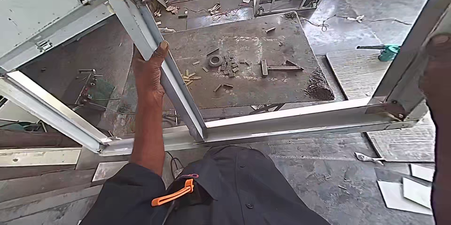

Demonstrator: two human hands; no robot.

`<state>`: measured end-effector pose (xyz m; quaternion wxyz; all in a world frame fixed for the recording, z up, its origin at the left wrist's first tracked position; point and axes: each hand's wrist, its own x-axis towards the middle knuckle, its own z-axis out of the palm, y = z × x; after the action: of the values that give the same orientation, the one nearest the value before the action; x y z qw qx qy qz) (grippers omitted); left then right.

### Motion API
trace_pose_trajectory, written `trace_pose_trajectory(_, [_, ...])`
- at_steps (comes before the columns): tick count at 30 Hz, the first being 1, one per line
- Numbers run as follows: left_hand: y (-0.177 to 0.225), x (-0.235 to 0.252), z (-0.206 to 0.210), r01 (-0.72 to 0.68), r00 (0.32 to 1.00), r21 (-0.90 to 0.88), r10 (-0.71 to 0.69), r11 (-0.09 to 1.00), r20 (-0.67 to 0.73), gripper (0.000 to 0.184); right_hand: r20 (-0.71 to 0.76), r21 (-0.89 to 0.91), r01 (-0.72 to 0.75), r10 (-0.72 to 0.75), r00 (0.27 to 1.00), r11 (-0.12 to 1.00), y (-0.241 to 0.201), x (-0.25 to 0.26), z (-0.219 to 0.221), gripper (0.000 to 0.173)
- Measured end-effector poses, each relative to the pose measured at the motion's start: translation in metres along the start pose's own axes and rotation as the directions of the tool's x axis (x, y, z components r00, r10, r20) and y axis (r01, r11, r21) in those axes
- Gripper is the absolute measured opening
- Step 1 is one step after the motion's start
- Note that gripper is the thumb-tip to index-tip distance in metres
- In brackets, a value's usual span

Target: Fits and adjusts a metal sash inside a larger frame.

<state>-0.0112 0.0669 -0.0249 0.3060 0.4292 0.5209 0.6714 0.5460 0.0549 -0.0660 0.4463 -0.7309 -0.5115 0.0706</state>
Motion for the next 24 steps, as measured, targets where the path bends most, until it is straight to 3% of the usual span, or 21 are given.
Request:
trace_pose_trajectory(1, [-0.02, 0.029, 0.009, 0.051, 0.999, 0.037, -0.051, 0.998, 0.014, 0.048, 0.002, -0.109, -0.037, 0.038, 0.999, 0.993, 0.0, 0.013, 0.018, 0.076])
trace_pose_trajectory(2, [-0.04, 0.056, 0.018, 0.105, 0.994, 0.063, -0.107, 0.992, 0.028, 0.049, 0.026, -0.194, -0.067, 0.074, 0.997, 0.979, -0.001, 0.025, 0.035, 0.085])
trace_pose_trajectory(8, [-0.156, 0.164, 0.064, 0.394, 0.909, 0.179, -0.411, 0.902, 0.071, 0.05, 0.113, -0.379, -0.241, 0.302, 0.946, 0.894, 0.009, 0.075, 0.126, 0.077])
trace_pose_trajectory(11, [-0.196, 0.194, 0.074, 0.502, 0.851, 0.232, -0.524, 0.833, 0.04, 0.049, 0.142, -0.417, -0.291, 0.378, 0.915, 0.861, 0.017, 0.092, 0.165, 0.074])
trace_pose_trajectory(14, [-0.231, 0.207, 0.098, 0.549, 0.796, 0.251, -0.59, 0.798, 0.135, 0.048, 0.107, -0.465, -0.326, 0.418, 0.902, 0.823, 0.039, 0.105, 0.181, 0.07])
trace_pose_trajectory(17, [-0.253, 0.221, 0.101, 0.591, 0.758, 0.283, -0.64, 0.755, 0.127, 0.046, 0.114, -0.525, -0.185, 0.284, 0.952, 0.831, 0.041, 0.097, 0.213, 0.072])
trace_pose_trajectory(19, [-0.267, 0.226, 0.104, 0.624, 0.734, 0.299, -0.673, 0.722, 0.096, 0.047, 0.158, -0.508, 0.048, 0.039, 0.987, 0.86, 0.046, 0.084, 0.233, 0.056])
trace_pose_trajectory(21, [-0.278, 0.228, 0.112, 0.651, 0.709, 0.309, -0.701, 0.694, 0.079, 0.046, 0.29, -0.48, 0.256, -0.123, 0.949, 0.839, 0.058, 0.07, 0.251, 0.053])
trace_pose_trajectory(22, [-0.282, 0.228, 0.115, 0.661, 0.699, 0.313, -0.712, 0.682, 0.072, 0.046, 0.39, -0.473, 0.271, -0.077, 0.918, 0.838, 0.063, 0.065, 0.261, 0.057])
trace_pose_trajectory(24, [-0.287, 0.226, 0.12, 0.672, 0.689, 0.323, -0.723, 0.666, 0.057, 0.048, 0.538, -0.53, 0.169, 0.175, 0.824, 0.831, 0.07, 0.063, 0.279, 0.074])
